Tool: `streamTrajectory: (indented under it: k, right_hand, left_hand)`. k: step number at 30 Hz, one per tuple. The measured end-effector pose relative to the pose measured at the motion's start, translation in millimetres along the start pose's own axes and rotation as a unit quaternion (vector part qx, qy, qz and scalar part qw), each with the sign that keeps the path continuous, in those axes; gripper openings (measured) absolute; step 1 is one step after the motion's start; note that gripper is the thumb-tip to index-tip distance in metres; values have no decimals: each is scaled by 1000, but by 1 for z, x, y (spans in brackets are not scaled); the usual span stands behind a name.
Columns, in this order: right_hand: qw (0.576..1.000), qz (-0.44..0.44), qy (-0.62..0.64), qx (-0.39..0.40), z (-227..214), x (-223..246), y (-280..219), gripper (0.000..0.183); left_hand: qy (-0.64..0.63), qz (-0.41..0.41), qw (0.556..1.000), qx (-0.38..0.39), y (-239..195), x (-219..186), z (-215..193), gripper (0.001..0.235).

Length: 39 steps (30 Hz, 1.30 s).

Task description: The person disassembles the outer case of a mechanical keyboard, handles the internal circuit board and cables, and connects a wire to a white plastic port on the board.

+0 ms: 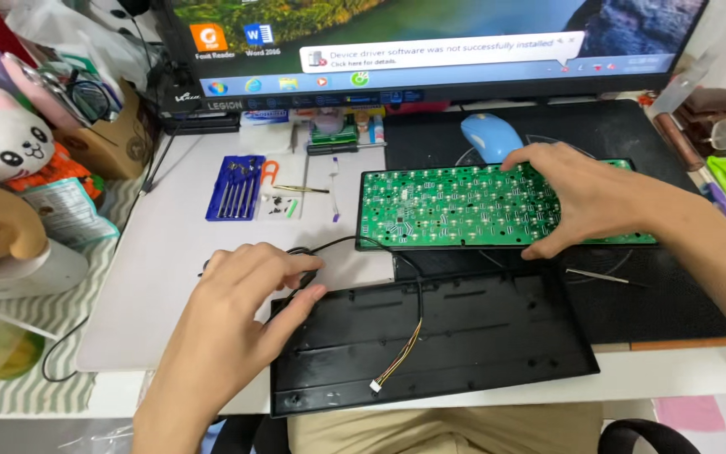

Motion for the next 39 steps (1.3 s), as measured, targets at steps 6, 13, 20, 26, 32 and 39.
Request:
streamTrajectory:
  k: [6, 13, 20, 26, 32, 39]
  right_hand:
    - [997, -17, -30, -70, -20, -2, -15, 121]
    - [996, 50, 16, -75, -32, -1, -49, 114]
    - [915, -156, 349, 127, 4, 24, -52, 94]
    - [860, -117, 452, 207, 0, 56, -65, 90]
    - [840, -37, 513, 172, -7, 70, -70, 94]
    - [982, -96, 158, 34, -24, 118, -102, 108]
  left_hand:
    - [-38, -14, 999, -6, -3, -6, 0, 27]
    - [-77, 17, 997, -9, -14, -8, 17, 21]
    - [-464, -281, 830, -132, -56, 26, 69, 40]
    - [-553, -450, 701, -25, -68, -12, 90, 76]
    - [-620, -405, 672, 6, -63, -27, 105, 86]
    - [-447, -278, 827, -196, -66, 36, 9, 109]
Point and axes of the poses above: each hand's wrist, its own y-axis towards the middle knuckle, its own z-axis out of the palm, x = y × z, the point moved 6 cm from there along y, towards the middle knuckle
